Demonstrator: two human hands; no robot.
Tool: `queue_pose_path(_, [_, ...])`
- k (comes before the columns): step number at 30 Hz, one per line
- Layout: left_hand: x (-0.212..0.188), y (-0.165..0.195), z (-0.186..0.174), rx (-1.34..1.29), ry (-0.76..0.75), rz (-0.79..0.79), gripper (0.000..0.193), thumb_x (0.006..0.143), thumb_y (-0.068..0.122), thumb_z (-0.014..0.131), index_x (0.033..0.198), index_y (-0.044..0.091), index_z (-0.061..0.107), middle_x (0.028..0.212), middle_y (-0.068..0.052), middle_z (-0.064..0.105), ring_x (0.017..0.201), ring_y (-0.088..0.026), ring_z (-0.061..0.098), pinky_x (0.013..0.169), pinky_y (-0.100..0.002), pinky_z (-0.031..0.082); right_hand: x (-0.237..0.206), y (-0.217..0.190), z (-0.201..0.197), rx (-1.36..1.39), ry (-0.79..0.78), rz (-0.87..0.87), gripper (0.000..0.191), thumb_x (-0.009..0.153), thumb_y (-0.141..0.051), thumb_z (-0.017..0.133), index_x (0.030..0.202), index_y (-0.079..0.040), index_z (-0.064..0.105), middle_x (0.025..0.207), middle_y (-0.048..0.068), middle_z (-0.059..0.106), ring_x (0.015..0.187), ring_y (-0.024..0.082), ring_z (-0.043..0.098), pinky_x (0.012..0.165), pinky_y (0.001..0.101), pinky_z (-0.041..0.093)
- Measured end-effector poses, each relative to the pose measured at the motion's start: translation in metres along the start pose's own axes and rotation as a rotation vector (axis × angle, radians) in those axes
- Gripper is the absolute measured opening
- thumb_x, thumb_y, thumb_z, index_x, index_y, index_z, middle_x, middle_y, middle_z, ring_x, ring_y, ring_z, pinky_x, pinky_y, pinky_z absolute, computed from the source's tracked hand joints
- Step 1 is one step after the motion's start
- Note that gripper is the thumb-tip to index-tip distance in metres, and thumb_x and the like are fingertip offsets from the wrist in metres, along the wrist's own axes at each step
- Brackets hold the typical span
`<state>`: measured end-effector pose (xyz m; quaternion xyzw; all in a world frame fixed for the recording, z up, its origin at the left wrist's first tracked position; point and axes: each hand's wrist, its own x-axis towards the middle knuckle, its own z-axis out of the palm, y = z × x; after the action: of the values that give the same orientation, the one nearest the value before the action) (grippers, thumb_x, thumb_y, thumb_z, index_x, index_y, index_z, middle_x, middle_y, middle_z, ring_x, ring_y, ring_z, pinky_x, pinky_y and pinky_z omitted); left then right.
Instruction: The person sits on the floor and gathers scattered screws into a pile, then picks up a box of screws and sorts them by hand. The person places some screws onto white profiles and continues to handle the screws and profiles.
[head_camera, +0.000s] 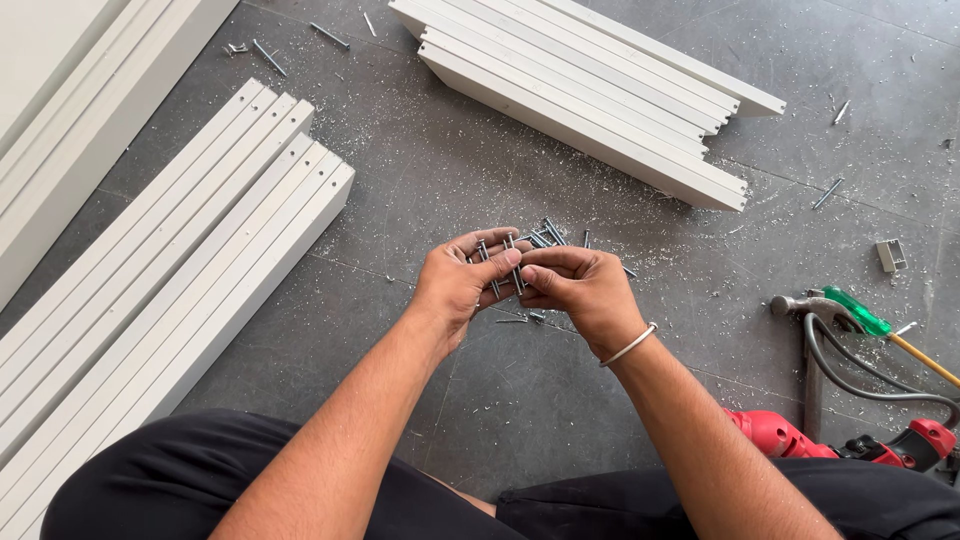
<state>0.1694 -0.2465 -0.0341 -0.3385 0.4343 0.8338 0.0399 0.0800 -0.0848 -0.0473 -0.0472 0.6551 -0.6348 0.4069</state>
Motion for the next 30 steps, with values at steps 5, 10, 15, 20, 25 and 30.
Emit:
queue_pose_path(5, [0.001,-0.001,-0.003,-0.046,-0.029,-0.022,0.037,0.097,0.010,0.059,0.133,0.003,0.061,0.116,-0.010,0.075,0.102,-0.018,0.074,0.088,-0.033,0.065,0.001,-0.002,-0.004,0.103,0.015,0.085,0.024,0.090,-0.006,0.072,0.111,0.007,0.073,0.097,0.016,0.077,0.082,0.022,0.077,0.076,0.0361,0.067])
queue_pose_path(10, [-0.002,0.003,-0.002,-0.036,-0.023,-0.021,0.036,0.097,0.009,0.059,0.132,0.004,0.062,0.115,-0.010,0.075,0.102,-0.019,0.075,0.088,-0.034,0.066,0.001,-0.003,-0.005,0.081,-0.002,0.077,0.025,0.088,-0.004,0.072,0.110,0.007,0.073,0.096,0.015,0.077,0.084,0.023,0.077,0.077,0.0360,0.067])
queue_pose_path(15, [-0.004,0.005,-0.001,-0.008,0.014,-0.030,0.034,0.094,0.008,0.065,0.127,0.004,0.064,0.111,-0.009,0.076,0.100,-0.018,0.075,0.084,-0.035,0.062,0.000,-0.005,-0.003,0.075,-0.001,0.088,0.027,0.089,-0.005,0.073,0.112,0.007,0.072,0.095,0.016,0.076,0.084,0.023,0.077,0.078,0.0368,0.067])
queue_pose_path(20, [-0.004,0.006,0.000,0.041,0.055,-0.020,0.034,0.094,0.008,0.065,0.127,0.005,0.064,0.110,-0.008,0.076,0.100,-0.018,0.075,0.083,-0.033,0.064,0.001,-0.003,-0.004,0.133,-0.037,0.083,0.027,0.088,-0.004,0.072,0.112,0.007,0.071,0.099,0.015,0.077,0.086,0.022,0.076,0.079,0.0363,0.067])
queue_pose_path(25, [-0.004,0.009,-0.001,-0.027,0.074,0.018,0.034,0.099,0.011,0.053,0.133,0.006,0.059,0.119,-0.008,0.074,0.106,-0.018,0.074,0.085,-0.031,0.065,0.001,-0.004,-0.011,0.303,-0.027,0.122,0.026,0.092,-0.004,0.068,0.116,0.006,0.070,0.098,0.017,0.076,0.086,0.021,0.076,0.079,0.0340,0.066])
queue_pose_path(30, [-0.005,0.011,-0.001,-0.052,0.086,0.036,0.035,0.101,0.010,0.050,0.134,0.004,0.057,0.123,-0.013,0.072,0.110,-0.019,0.072,0.087,-0.032,0.065,0.002,-0.004,-0.014,0.344,-0.013,0.118,0.025,0.092,-0.002,0.069,0.115,0.007,0.068,0.098,0.015,0.075,0.087,0.021,0.075,0.081,0.0336,0.066])
